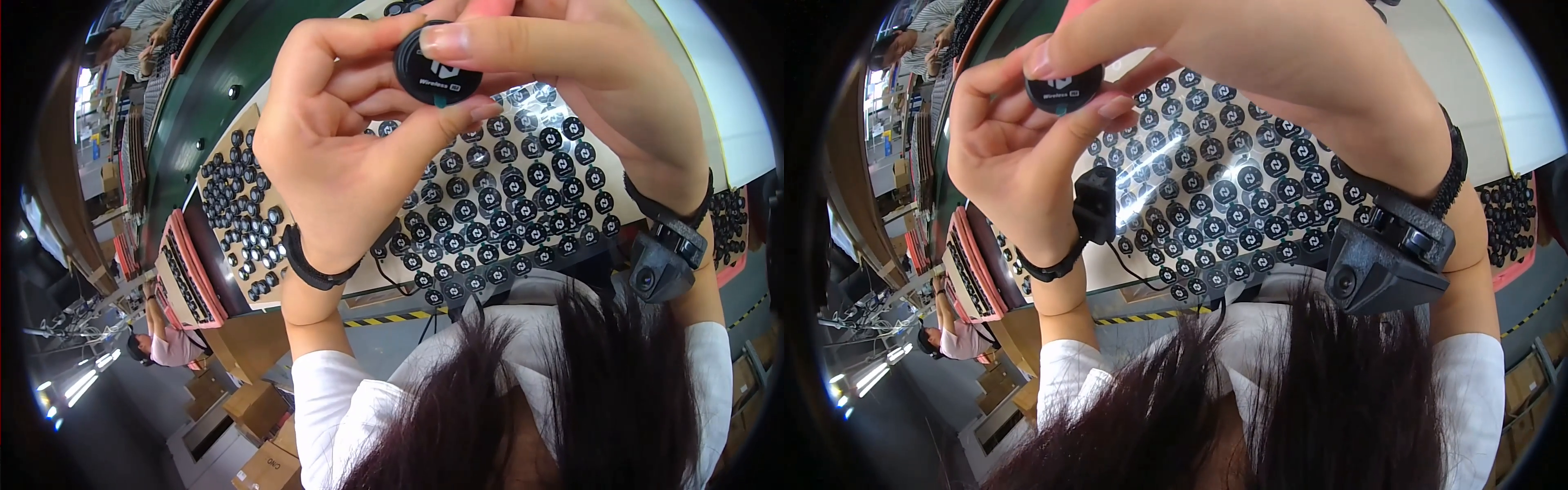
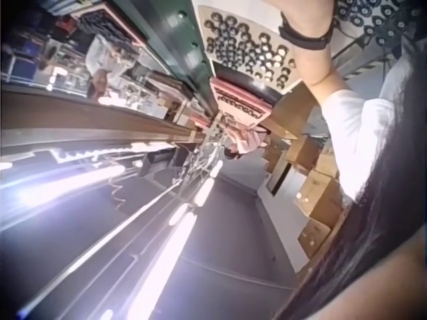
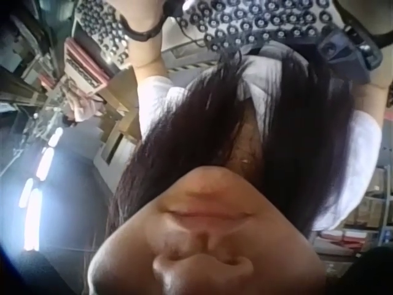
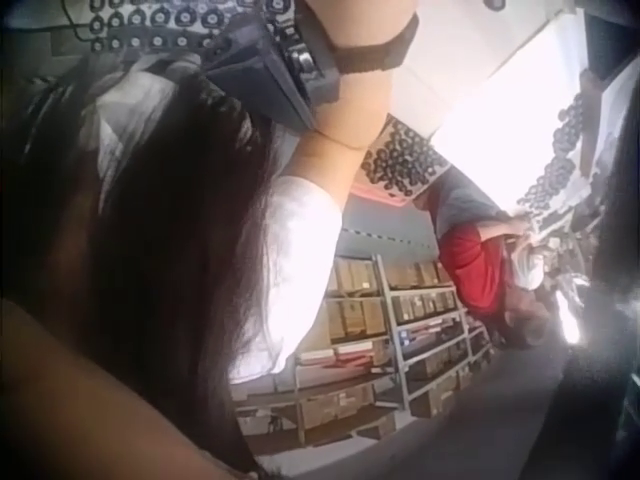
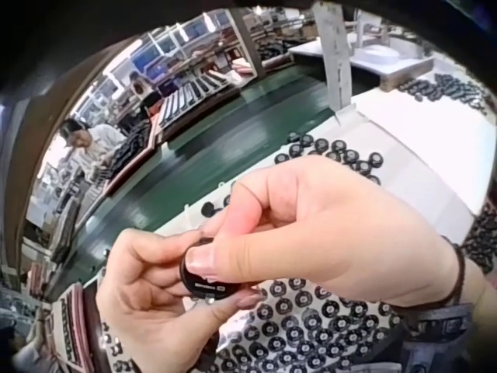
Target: The person peels a plastic sheet from a grid of stickers, picks up a round black component, and presses a sticker onto its back. This process is repeated for several components before the person replaces the plastic sheet and moves the items aside.
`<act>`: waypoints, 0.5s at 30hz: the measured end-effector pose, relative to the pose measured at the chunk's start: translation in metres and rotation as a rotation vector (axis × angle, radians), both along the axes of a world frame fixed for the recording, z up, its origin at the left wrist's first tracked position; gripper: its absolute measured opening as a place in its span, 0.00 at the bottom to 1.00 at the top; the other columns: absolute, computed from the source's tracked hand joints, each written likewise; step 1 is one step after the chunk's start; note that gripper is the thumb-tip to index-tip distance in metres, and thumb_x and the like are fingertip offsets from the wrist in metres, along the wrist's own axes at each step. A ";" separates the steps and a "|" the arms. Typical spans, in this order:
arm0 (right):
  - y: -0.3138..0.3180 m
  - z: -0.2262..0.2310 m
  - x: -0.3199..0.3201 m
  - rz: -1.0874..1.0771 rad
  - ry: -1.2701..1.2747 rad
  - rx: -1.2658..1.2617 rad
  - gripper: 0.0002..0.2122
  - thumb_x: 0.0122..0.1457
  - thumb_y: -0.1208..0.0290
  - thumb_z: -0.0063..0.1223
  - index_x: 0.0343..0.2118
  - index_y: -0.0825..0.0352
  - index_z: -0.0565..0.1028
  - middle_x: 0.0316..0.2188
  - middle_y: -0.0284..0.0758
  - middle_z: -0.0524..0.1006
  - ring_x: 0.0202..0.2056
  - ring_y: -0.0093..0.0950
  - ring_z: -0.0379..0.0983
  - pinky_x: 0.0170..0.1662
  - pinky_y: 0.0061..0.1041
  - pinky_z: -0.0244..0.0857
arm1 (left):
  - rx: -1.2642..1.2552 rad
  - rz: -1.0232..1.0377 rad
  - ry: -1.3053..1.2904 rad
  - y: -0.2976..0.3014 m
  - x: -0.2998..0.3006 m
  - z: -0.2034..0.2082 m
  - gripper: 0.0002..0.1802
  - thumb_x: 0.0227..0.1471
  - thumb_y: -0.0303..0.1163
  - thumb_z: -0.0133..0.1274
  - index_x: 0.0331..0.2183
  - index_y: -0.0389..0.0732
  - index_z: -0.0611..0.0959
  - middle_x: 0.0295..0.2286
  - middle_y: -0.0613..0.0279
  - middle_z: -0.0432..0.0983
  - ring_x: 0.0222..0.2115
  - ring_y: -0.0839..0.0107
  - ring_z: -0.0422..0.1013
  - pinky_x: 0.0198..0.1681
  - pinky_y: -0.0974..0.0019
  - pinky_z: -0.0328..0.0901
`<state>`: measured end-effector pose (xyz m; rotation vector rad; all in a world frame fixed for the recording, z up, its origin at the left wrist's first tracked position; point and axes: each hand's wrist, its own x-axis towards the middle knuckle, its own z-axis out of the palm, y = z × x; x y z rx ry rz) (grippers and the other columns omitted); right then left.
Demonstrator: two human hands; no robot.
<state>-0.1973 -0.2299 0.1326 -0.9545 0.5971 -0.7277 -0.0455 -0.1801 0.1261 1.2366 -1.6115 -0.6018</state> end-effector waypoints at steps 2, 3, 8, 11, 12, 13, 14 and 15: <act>-0.004 -0.005 0.004 0.028 -0.010 -0.006 0.05 0.51 0.76 0.52 0.24 0.72 0.70 0.25 0.36 0.74 0.25 0.18 0.69 0.28 0.13 0.63 | -0.018 0.007 0.008 0.000 0.002 -0.002 0.22 0.32 0.11 0.56 0.34 0.27 0.68 0.30 0.47 0.73 0.29 0.67 0.73 0.34 0.71 0.71; -0.007 -0.007 0.006 0.057 -0.011 -0.014 0.05 0.51 0.76 0.52 0.24 0.72 0.70 0.24 0.36 0.74 0.25 0.18 0.69 0.28 0.13 0.63 | -0.036 0.015 0.025 0.001 0.002 -0.003 0.22 0.32 0.11 0.56 0.34 0.27 0.68 0.30 0.47 0.73 0.29 0.66 0.73 0.34 0.71 0.71; -0.001 -0.005 0.008 0.023 -0.051 0.054 0.06 0.51 0.75 0.52 0.24 0.72 0.70 0.23 0.34 0.74 0.24 0.17 0.69 0.28 0.13 0.63 | -0.093 0.078 0.040 0.002 0.003 -0.010 0.23 0.33 0.11 0.56 0.35 0.27 0.67 0.30 0.46 0.73 0.30 0.66 0.73 0.34 0.70 0.71; -0.002 0.000 0.007 0.013 -0.028 0.054 0.06 0.51 0.75 0.52 0.24 0.72 0.70 0.22 0.35 0.74 0.23 0.18 0.69 0.28 0.14 0.63 | -0.085 0.067 0.070 0.002 0.002 -0.009 0.22 0.33 0.11 0.56 0.35 0.27 0.67 0.30 0.46 0.73 0.30 0.66 0.73 0.34 0.70 0.71; -0.002 0.000 0.007 0.012 -0.013 0.055 0.06 0.51 0.75 0.52 0.25 0.72 0.70 0.22 0.35 0.74 0.23 0.18 0.69 0.28 0.14 0.63 | -0.079 0.066 0.088 0.002 0.002 -0.009 0.22 0.33 0.11 0.56 0.35 0.27 0.67 0.30 0.46 0.73 0.30 0.66 0.73 0.34 0.70 0.71; -0.004 -0.002 0.007 0.013 -0.016 0.055 0.06 0.51 0.75 0.52 0.25 0.72 0.70 0.22 0.35 0.74 0.23 0.18 0.69 0.28 0.14 0.63 | -0.079 0.067 0.085 0.002 0.002 -0.009 0.22 0.33 0.11 0.56 0.35 0.27 0.67 0.30 0.46 0.73 0.30 0.66 0.73 0.34 0.70 0.71; -0.008 -0.007 0.006 0.053 -0.023 -0.013 0.06 0.51 0.75 0.52 0.25 0.72 0.70 0.23 0.35 0.74 0.24 0.18 0.69 0.29 0.14 0.63 | -0.098 0.056 0.075 0.002 0.004 -0.009 0.23 0.33 0.11 0.56 0.35 0.27 0.67 0.30 0.46 0.73 0.30 0.66 0.73 0.33 0.70 0.71; -0.011 -0.012 0.005 0.094 -0.029 -0.081 0.06 0.50 0.76 0.52 0.25 0.73 0.70 0.24 0.36 0.74 0.25 0.19 0.70 0.29 0.15 0.63 | -0.118 0.045 0.065 0.002 0.005 -0.009 0.23 0.33 0.11 0.56 0.36 0.27 0.68 0.29 0.46 0.73 0.30 0.66 0.73 0.33 0.70 0.71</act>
